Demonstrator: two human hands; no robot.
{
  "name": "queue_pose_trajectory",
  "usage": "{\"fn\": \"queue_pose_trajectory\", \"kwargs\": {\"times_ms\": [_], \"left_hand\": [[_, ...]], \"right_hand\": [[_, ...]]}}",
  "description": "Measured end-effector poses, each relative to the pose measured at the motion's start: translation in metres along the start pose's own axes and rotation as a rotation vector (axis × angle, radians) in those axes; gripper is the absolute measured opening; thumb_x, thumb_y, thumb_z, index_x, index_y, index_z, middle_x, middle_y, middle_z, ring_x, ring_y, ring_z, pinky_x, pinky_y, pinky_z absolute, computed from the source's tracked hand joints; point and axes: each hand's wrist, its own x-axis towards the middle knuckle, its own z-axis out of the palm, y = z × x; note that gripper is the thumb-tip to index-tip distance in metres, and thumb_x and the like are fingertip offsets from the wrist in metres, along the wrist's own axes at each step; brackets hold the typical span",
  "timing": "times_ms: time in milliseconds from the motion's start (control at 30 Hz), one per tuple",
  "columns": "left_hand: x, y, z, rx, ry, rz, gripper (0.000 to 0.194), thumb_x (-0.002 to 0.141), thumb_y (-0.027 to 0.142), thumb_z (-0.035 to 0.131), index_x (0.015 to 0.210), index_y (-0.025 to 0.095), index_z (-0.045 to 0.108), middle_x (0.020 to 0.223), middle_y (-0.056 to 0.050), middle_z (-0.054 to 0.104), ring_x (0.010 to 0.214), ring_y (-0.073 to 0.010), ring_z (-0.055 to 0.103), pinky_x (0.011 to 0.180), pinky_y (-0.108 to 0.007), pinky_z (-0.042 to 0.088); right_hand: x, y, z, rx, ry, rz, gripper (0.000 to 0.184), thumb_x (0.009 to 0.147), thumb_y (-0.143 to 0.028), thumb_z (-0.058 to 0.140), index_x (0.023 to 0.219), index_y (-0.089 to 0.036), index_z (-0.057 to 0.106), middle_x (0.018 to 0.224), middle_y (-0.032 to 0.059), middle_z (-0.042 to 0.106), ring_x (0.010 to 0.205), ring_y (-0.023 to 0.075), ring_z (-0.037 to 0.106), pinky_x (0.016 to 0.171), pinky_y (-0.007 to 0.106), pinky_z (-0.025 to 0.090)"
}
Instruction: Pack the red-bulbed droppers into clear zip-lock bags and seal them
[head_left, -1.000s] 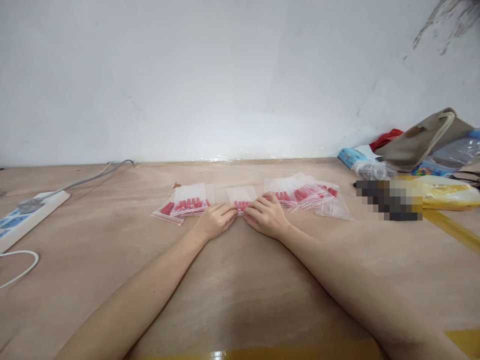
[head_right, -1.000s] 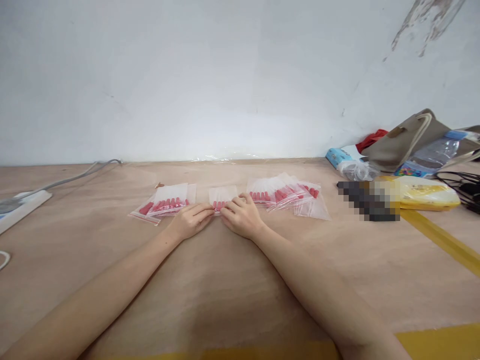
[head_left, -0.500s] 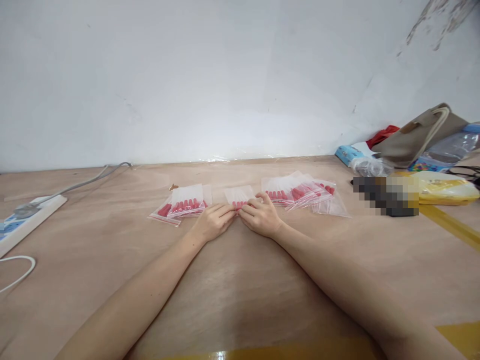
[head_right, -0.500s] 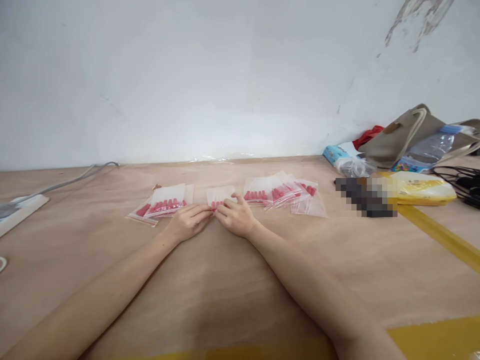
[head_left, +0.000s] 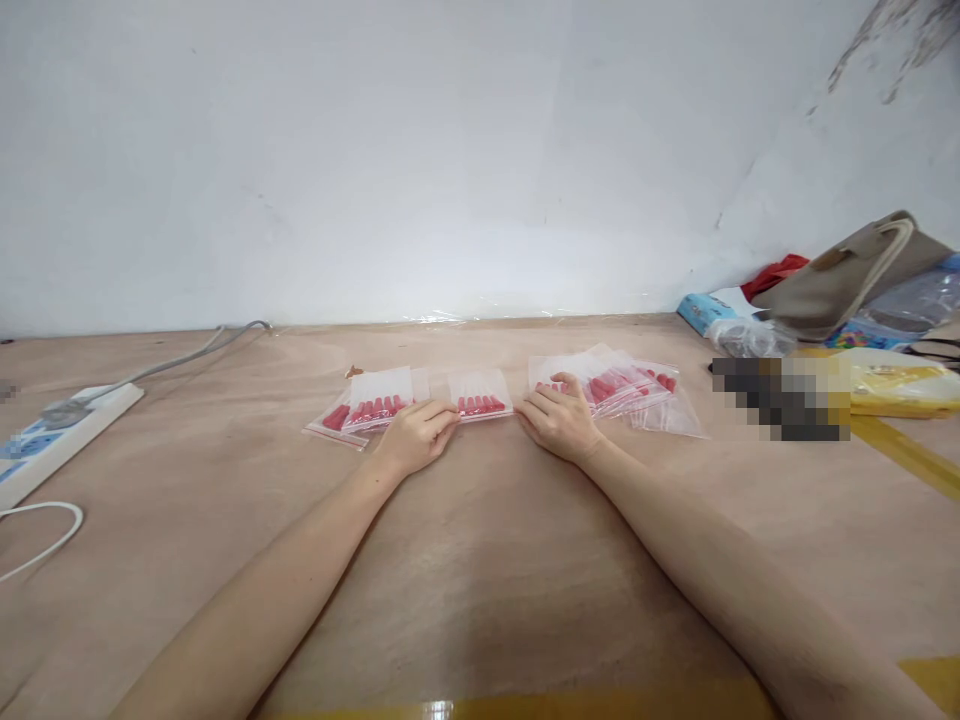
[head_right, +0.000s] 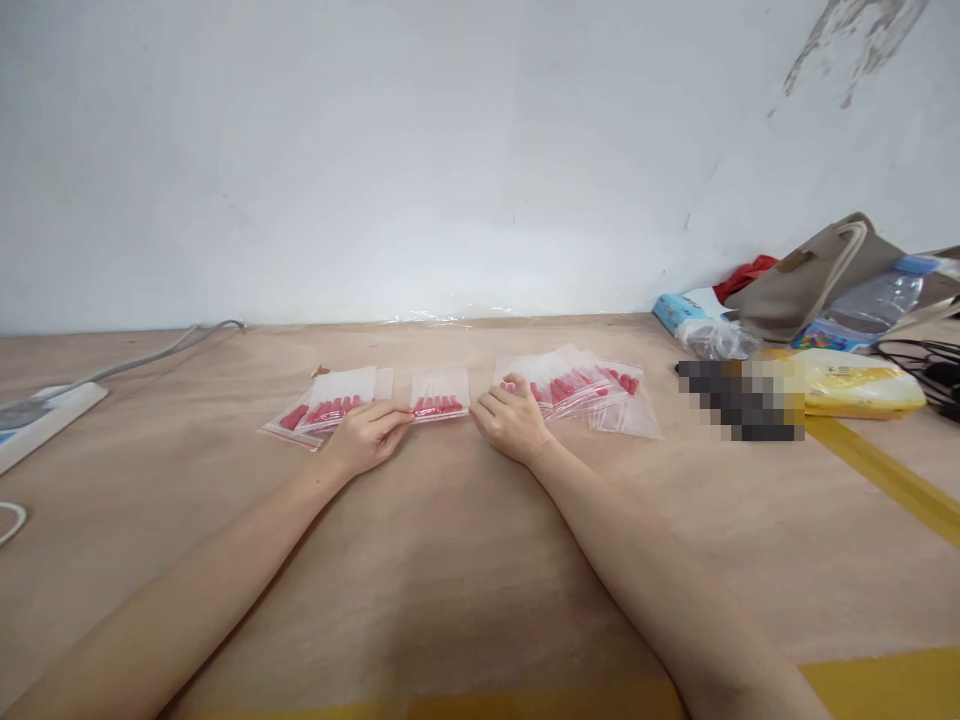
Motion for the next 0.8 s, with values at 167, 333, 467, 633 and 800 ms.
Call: {"fn": "queue_pose_trajectory", "kwargs": {"times_ms": [167, 333, 467, 633, 800], "left_hand": [[0.001, 0.006, 0.002, -0.074, 0.044, -0.166, 0.017, 0.085, 0.017, 0.045, 0.096, 0.015, 0.057, 0.096, -0.007, 0.063, 0.074, -0.0135, 0.062, 0.064, -0.025, 0.052], [0.0, 0.008, 0.008, -0.215, -0.059, -0.184, 0.026, 0.083, 0.022, 0.049, 0.107, 0.019, 0.059, 0.11, -0.007, 0.061, 0.096, -0.0178, 0.061, 0.082, -0.032, 0.05], [0.005, -0.004, -0.002, -0.236, -0.072, -0.196, 0.03, 0.084, 0.02, 0.043, 0.106, 0.019, 0.062, 0.116, -0.007, 0.058, 0.104, -0.0182, 0.057, 0.092, -0.036, 0.045], [0.012, -0.049, -0.043, -0.131, -0.192, -0.35, 0.03, 0.08, 0.037, 0.048, 0.098, 0.022, 0.067, 0.11, -0.006, 0.062, 0.093, -0.02, 0.061, 0.086, -0.034, 0.047], [0.006, -0.081, -0.089, -0.08, -0.568, -0.416, 0.037, 0.064, 0.055, 0.06, 0.086, 0.027, 0.071, 0.101, -0.005, 0.065, 0.091, -0.0254, 0.061, 0.076, -0.036, 0.05]], "right_hand": [[-0.002, -0.007, 0.001, 0.072, 0.009, 0.01, 0.028, 0.087, -0.018, 0.039, 0.069, -0.018, 0.06, 0.064, 0.0005, 0.059, 0.065, 0.0112, 0.047, 0.086, 0.035, 0.024], [0.0, -0.012, -0.007, 0.283, -0.109, -0.002, 0.023, 0.086, -0.034, 0.043, 0.084, -0.018, 0.061, 0.082, 0.0041, 0.063, 0.079, 0.0146, 0.051, 0.083, 0.033, 0.028], [-0.002, -0.009, -0.009, 0.13, -0.112, 0.318, 0.045, 0.082, -0.049, 0.043, 0.108, -0.015, 0.055, 0.112, 0.0143, 0.055, 0.105, 0.0264, 0.045, 0.093, 0.045, 0.023], [-0.008, -0.005, -0.001, 0.011, -0.236, 0.483, 0.042, 0.085, -0.047, 0.037, 0.103, -0.015, 0.057, 0.101, 0.0149, 0.06, 0.1, 0.0293, 0.05, 0.097, 0.059, 0.009], [0.0, -0.024, -0.003, 0.156, -0.283, 0.333, 0.044, 0.085, -0.049, 0.037, 0.113, -0.019, 0.052, 0.108, 0.0115, 0.059, 0.099, 0.0243, 0.054, 0.101, 0.056, 0.005]]}}
